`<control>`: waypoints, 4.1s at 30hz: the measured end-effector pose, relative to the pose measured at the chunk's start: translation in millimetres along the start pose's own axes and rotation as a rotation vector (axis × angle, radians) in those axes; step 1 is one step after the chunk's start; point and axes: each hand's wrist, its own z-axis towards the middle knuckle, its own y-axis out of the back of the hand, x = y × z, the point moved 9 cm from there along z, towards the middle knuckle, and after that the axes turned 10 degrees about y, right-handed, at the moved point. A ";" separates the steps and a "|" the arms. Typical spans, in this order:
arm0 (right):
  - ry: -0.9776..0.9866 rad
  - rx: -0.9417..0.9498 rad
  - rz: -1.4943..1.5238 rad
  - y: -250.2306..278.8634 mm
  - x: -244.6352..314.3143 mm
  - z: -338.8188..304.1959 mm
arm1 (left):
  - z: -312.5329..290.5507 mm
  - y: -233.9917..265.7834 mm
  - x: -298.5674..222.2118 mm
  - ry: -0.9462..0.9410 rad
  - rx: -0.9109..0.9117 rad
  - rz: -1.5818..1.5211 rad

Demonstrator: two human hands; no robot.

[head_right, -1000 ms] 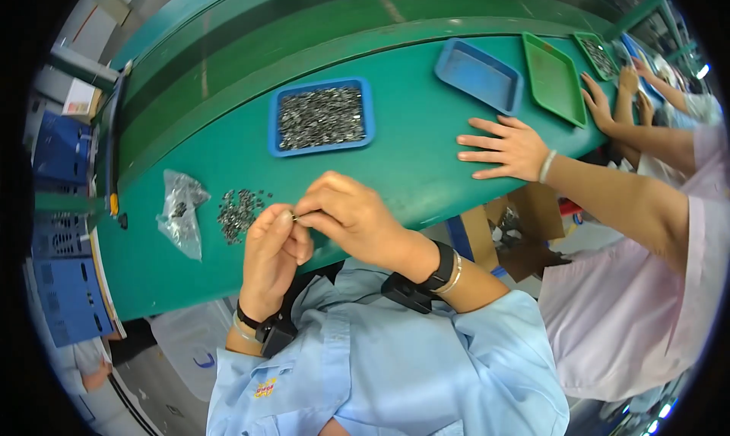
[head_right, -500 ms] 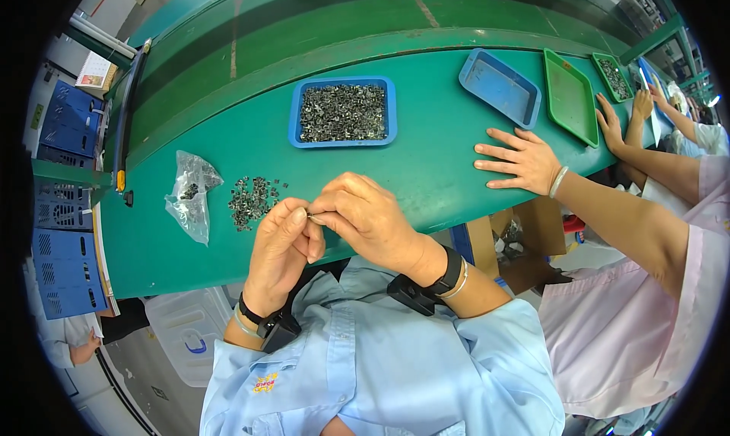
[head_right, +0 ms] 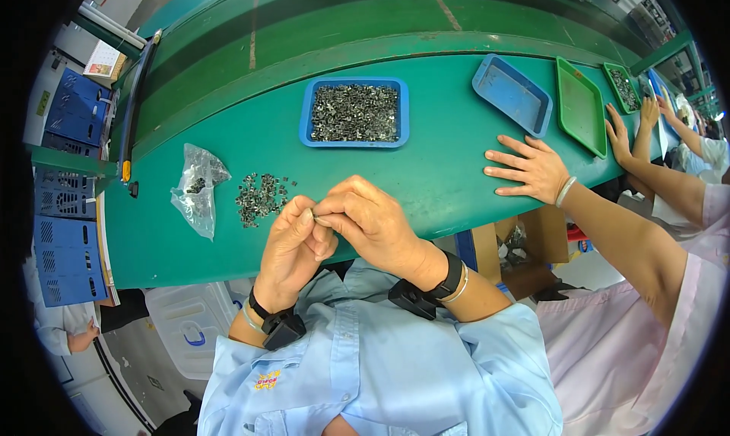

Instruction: The person picks up a small metal component from the table, inspects it with both hands, and places it into a blue tray, repeating this process for several pieces.

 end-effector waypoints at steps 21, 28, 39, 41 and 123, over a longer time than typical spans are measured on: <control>0.051 -0.005 0.114 -5.5 4.0 12.4 | -15.5 -5.0 -18.6 -0.039 -0.063 0.068; 0.047 0.001 0.149 -9.7 3.4 11.3 | -13.5 -5.3 -10.7 -0.003 0.022 -0.068; 0.112 0.022 0.129 -10.6 11.6 13.6 | -17.5 -6.0 -13.0 -0.011 0.010 -0.010; 0.117 0.022 0.129 -11.0 10.6 13.1 | -17.4 -5.5 -13.5 -0.009 0.006 0.005; 0.114 0.169 -0.152 -16.6 7.3 22.0 | -19.4 16.9 -20.5 0.000 -0.172 0.177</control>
